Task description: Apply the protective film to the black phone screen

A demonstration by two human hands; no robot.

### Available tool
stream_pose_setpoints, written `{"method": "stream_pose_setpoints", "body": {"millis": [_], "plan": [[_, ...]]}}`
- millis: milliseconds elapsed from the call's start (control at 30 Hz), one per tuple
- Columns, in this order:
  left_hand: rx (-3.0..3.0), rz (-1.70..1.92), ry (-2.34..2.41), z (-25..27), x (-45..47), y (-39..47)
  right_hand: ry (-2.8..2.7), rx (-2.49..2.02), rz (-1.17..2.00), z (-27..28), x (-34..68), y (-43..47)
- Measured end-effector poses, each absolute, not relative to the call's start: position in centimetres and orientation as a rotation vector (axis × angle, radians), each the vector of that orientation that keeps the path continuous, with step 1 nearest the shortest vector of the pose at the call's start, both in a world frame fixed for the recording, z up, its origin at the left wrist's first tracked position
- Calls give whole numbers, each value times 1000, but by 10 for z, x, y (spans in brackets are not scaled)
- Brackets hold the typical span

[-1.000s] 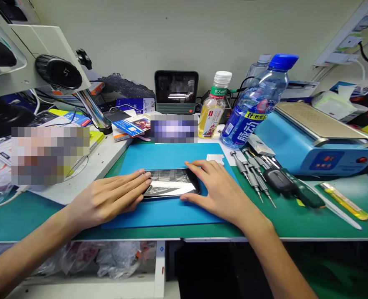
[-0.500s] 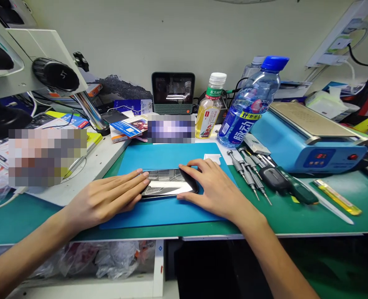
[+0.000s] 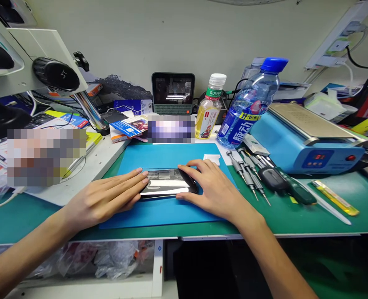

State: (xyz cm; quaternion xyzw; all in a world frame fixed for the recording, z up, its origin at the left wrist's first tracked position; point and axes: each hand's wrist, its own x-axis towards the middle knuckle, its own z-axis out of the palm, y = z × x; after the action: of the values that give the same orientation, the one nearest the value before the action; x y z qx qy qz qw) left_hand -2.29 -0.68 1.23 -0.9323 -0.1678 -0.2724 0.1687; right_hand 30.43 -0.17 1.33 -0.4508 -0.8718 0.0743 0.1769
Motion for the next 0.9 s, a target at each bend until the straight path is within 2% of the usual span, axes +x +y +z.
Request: {"method": "stream_pose_setpoints", "body": {"millis": [567,767,900], "plan": [[-2756,-900,-526,16,-26,-6,-2326,-1221,245,18,304,-10],[-2817,-976,-1131,7,-23,-2,-2320,-1236,208,17,305,-9],[-2867,-837,-1450,-1,-21,0,-2316,-1245,216,16,304,-7]]}}
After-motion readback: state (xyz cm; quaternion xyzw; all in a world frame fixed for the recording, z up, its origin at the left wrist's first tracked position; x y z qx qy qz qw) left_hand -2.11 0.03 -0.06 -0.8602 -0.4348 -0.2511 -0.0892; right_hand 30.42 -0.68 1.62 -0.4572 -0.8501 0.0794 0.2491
